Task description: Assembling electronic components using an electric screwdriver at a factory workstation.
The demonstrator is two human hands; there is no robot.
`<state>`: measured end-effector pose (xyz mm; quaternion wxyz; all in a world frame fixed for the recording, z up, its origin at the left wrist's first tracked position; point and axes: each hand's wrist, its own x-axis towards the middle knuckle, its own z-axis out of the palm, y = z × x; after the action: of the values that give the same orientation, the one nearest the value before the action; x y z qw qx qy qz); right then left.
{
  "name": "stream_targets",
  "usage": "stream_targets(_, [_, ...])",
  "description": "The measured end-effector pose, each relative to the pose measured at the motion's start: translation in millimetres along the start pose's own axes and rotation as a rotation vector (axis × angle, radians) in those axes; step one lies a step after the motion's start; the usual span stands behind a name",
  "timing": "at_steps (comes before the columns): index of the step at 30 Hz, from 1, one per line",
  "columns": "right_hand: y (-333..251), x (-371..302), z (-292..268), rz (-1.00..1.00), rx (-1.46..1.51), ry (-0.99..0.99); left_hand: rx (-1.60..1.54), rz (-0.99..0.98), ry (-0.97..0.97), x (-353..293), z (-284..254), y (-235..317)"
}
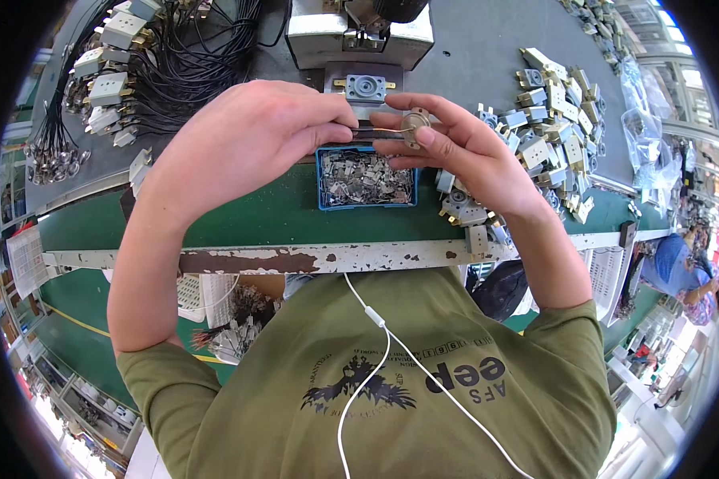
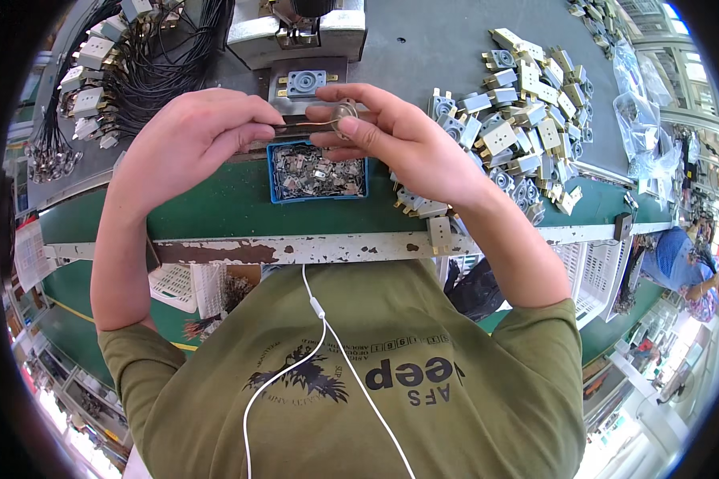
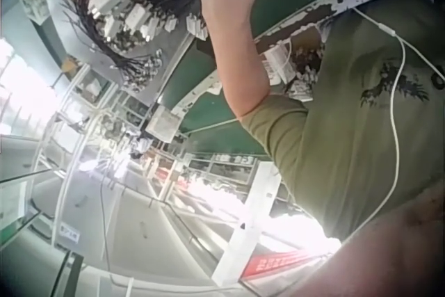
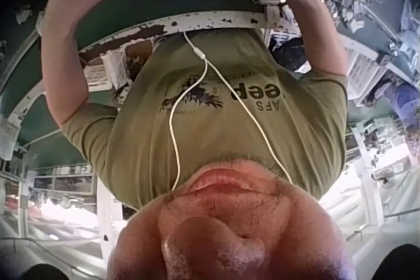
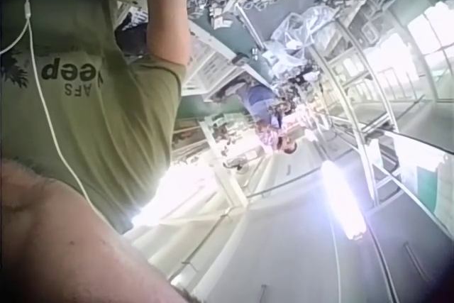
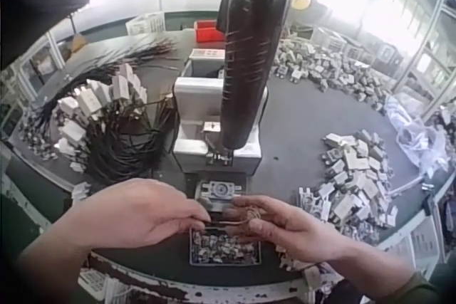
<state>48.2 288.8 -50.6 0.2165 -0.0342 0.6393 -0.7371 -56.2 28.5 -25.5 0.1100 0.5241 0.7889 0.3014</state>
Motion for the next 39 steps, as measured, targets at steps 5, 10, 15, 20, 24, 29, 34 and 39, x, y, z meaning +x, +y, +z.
stream_targets(5, [1,6,-2,0.066,0.123,-0.004,-0.101,-0.070,-0.034,2,-3,-1])
stream_targets(10, [2,10,-4,0.083,0.172,-0.016,-0.113,-0.124,-0.045,5,-5,-2])
stream_targets(15, [5,12,-6,0.095,0.185,-0.020,-0.073,-0.121,-0.042,7,-4,0])
stream_targets(20, [7,12,-5,0.073,0.148,0.011,0.001,-0.055,-0.025,5,-1,-4])
stream_targets(24, [7,11,-6,0.051,0.130,0.020,0.029,-0.033,0.001,6,1,-3])
stream_targets(29, [-4,4,2,0.083,-0.387,0.279,0.127,-0.059,0.021,4,6,4])
stream_targets(34, [6,11,23,-0.217,-0.367,0.488,-0.148,-0.094,0.168,4,28,2])
stream_targets(39, [-2,15,33,-0.352,0.277,0.344,0.006,0.051,0.218,3,32,-11])
